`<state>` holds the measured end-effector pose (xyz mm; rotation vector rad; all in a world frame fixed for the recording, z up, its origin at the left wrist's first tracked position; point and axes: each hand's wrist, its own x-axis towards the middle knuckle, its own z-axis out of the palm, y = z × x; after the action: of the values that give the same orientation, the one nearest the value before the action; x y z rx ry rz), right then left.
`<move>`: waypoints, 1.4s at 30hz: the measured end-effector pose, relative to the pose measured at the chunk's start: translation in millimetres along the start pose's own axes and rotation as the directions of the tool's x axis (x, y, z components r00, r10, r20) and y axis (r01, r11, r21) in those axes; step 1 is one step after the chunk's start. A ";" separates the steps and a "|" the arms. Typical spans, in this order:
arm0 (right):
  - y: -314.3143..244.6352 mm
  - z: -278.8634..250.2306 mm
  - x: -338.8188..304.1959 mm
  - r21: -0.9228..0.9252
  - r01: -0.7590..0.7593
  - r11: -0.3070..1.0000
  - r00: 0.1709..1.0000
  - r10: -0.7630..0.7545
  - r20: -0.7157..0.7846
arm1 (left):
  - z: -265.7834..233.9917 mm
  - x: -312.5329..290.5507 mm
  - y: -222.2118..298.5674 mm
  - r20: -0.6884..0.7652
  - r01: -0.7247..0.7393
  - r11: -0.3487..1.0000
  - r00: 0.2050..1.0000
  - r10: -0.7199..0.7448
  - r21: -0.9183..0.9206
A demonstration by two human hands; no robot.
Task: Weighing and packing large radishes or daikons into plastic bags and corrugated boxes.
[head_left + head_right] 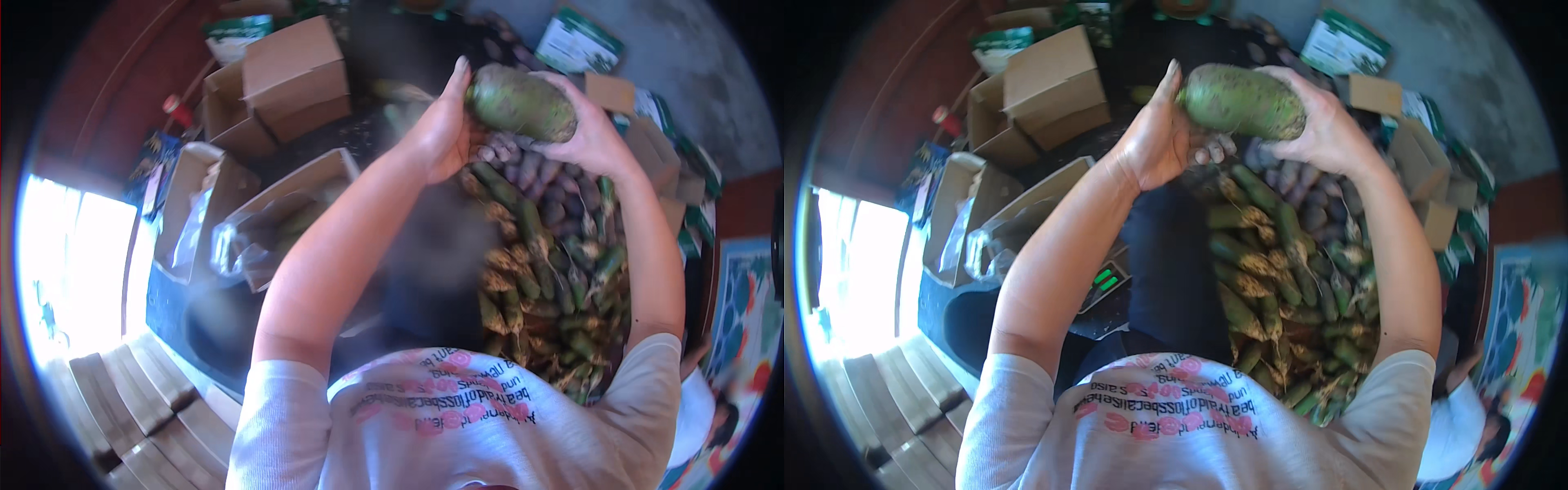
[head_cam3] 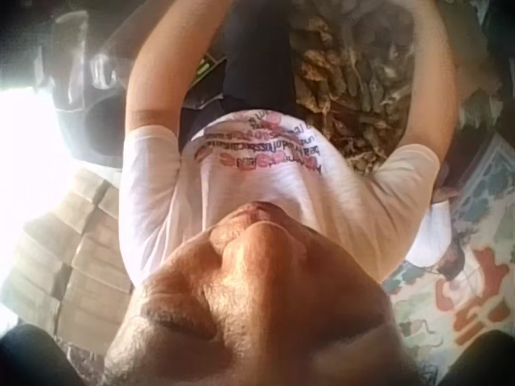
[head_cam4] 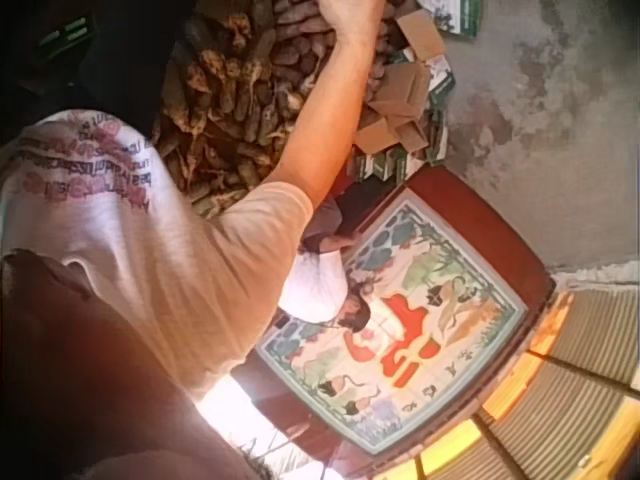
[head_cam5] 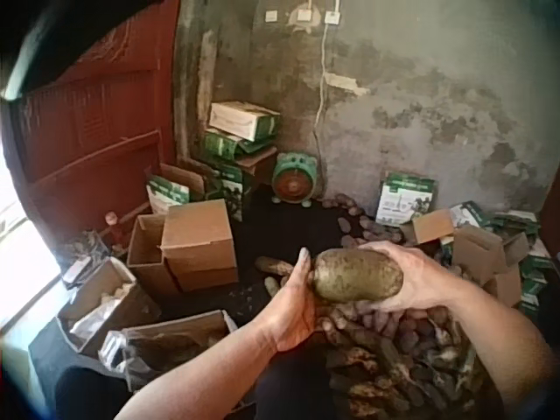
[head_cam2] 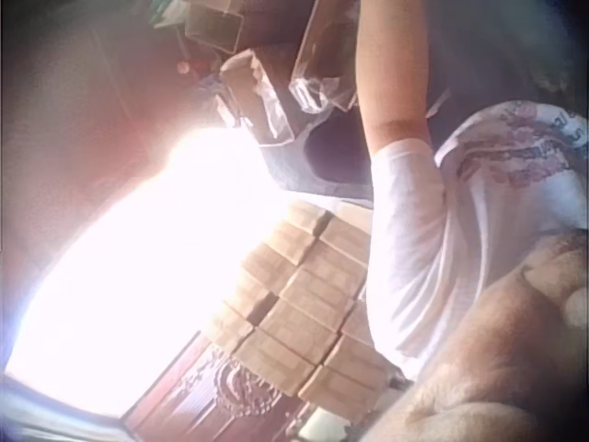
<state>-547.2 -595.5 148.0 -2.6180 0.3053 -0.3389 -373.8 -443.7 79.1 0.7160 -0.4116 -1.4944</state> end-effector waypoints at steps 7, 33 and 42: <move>-96.4 75.7 149.7 0.075 0.159 0.984 0.979 -0.167 0.113 | -97.0 -95.0 100.1 -0.409 -0.272 0.846 0.781 0.472 0.458; -175.1 386.5 150.8 -0.352 0.171 0.920 0.583 0.193 0.789 | -315.7 -247.3 45.9 -0.463 0.567 -0.284 0.811 0.358 0.773; -133.6 448.6 154.1 -0.263 0.247 0.933 0.606 0.063 0.793 | -324.2 -248.3 50.4 -0.471 0.565 -0.275 0.814 0.340 0.778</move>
<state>-250.9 -329.3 -142.1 -2.8117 -0.1081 0.9541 -139.1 -146.5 -81.7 2.6776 -1.1876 -0.5539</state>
